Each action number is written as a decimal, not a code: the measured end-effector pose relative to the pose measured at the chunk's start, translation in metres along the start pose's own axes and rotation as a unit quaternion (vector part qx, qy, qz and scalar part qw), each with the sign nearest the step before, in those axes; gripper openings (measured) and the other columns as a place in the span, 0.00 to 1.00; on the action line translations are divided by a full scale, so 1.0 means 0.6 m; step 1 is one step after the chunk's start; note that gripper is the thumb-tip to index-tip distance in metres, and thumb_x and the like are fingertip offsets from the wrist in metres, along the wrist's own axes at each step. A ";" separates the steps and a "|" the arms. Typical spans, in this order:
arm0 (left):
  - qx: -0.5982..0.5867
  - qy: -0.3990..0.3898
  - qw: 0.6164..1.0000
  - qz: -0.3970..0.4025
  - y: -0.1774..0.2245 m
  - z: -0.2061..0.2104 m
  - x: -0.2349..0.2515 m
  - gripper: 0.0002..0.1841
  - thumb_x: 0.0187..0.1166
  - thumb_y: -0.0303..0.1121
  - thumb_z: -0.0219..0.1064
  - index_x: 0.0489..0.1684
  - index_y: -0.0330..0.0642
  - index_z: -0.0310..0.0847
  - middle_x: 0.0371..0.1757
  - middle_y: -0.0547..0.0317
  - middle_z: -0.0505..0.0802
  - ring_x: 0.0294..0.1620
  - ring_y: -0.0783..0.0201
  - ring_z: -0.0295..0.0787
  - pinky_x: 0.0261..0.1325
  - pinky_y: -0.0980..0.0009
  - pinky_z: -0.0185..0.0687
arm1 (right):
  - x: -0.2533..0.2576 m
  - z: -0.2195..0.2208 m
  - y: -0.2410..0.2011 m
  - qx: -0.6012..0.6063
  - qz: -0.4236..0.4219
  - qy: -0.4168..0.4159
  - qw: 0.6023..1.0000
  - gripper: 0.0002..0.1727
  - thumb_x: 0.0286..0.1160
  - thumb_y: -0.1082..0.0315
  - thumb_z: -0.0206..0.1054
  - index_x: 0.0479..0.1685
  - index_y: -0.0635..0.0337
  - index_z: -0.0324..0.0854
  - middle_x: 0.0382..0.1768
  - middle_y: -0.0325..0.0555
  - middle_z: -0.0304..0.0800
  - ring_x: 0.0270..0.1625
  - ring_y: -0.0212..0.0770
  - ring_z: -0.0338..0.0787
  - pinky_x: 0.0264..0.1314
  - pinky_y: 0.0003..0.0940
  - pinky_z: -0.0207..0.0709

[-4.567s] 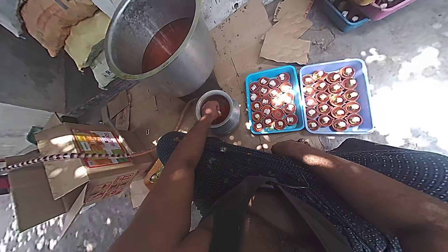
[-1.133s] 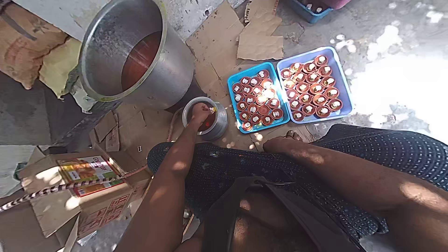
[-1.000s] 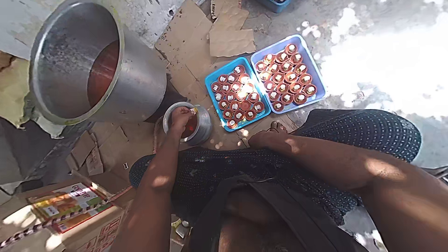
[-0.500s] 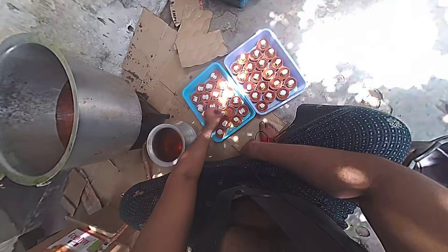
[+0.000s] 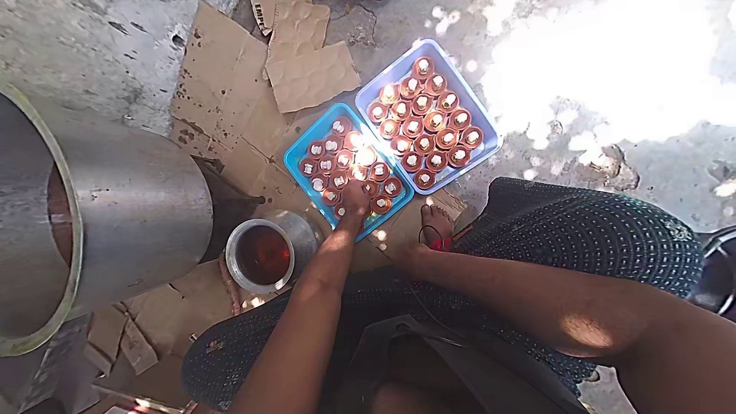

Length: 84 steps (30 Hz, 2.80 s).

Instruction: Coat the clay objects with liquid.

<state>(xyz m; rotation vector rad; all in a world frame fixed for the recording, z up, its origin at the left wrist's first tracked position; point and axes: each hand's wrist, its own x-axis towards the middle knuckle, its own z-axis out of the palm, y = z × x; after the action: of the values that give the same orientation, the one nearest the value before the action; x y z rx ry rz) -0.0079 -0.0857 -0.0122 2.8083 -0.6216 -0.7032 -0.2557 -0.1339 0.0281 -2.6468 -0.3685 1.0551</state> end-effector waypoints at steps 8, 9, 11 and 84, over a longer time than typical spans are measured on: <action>0.008 -0.013 1.000 0.002 0.001 -0.006 -0.001 0.19 0.80 0.47 0.68 0.56 0.44 0.93 0.61 0.47 0.94 0.68 0.47 0.89 0.73 0.43 0.81 | 0.017 0.040 0.029 0.020 0.042 0.062 0.997 0.19 0.84 0.55 0.56 0.42 0.60 0.86 0.36 0.63 0.90 0.37 0.69 0.92 0.27 0.70 0.79; 0.007 -0.008 1.000 0.005 0.001 -0.006 -0.003 0.18 0.80 0.46 0.68 0.56 0.45 0.93 0.60 0.47 0.95 0.67 0.47 0.90 0.73 0.43 0.81 | 0.046 0.051 0.038 0.029 0.067 -0.022 0.997 0.20 0.86 0.53 0.55 0.49 0.58 0.86 0.42 0.64 0.91 0.44 0.71 0.92 0.33 0.71 0.81; 0.004 0.002 1.000 0.017 0.000 -0.005 -0.007 0.17 0.80 0.45 0.68 0.56 0.45 0.93 0.57 0.48 0.96 0.65 0.48 0.91 0.72 0.43 0.82 | 0.075 0.069 0.049 0.035 0.072 -0.076 0.994 0.20 0.84 0.51 0.57 0.51 0.57 0.86 0.44 0.64 0.91 0.47 0.71 0.92 0.35 0.71 0.81; -0.482 0.105 0.808 0.322 -0.100 -0.208 -0.454 0.17 0.66 0.21 0.82 0.54 0.29 0.88 0.60 0.43 0.89 0.52 0.58 0.94 0.56 0.62 0.97 | -0.138 -0.219 -0.150 0.464 -0.072 0.376 0.799 0.08 0.80 0.71 0.71 0.53 0.62 0.86 0.36 0.50 0.94 0.28 0.40 0.91 0.33 0.38 0.89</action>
<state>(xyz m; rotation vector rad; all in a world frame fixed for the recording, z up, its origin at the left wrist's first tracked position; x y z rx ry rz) -0.1446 0.0960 0.1920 1.5524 -0.8017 -0.3749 -0.2342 -0.0972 0.2028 -1.8387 0.1209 -0.0072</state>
